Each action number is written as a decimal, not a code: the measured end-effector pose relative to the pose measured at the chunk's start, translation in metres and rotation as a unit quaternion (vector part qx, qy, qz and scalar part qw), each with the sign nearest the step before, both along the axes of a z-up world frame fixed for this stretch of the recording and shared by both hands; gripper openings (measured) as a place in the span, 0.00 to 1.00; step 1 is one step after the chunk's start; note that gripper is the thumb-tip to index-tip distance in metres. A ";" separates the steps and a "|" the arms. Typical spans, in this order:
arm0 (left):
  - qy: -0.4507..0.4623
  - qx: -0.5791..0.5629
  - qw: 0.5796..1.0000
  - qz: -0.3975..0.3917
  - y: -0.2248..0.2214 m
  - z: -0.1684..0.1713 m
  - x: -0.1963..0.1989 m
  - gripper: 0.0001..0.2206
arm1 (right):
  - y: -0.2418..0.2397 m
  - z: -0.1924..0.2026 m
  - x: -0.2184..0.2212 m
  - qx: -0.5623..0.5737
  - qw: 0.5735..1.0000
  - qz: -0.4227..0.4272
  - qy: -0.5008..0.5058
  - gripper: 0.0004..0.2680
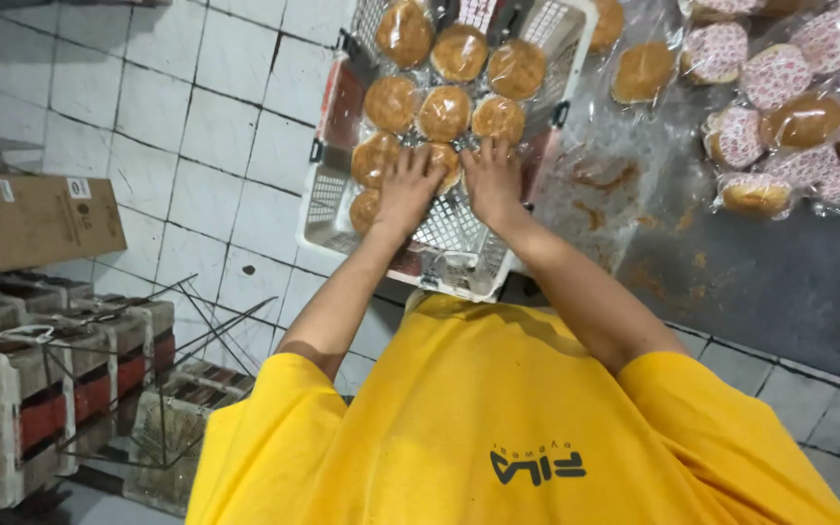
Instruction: Packing individual donuts into plastic bags, folding the bags, and placing them into a plastic crate.
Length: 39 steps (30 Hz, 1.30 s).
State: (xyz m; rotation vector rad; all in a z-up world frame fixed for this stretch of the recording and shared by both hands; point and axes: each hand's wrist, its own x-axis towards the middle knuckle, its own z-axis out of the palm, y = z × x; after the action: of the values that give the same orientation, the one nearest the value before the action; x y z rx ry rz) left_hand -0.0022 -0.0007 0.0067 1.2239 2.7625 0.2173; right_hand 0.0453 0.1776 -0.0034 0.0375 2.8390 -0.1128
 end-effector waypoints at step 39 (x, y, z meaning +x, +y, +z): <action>-0.378 0.320 0.868 0.016 0.481 0.000 0.123 0.32 | 0.312 -0.075 0.329 -0.020 0.962 -0.227 0.152 0.36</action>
State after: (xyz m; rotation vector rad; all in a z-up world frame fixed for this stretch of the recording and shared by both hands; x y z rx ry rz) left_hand 0.1210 0.4805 0.0068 0.8842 2.0357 1.3718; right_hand 0.3743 0.4892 -0.0784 0.7241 3.0734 -0.2951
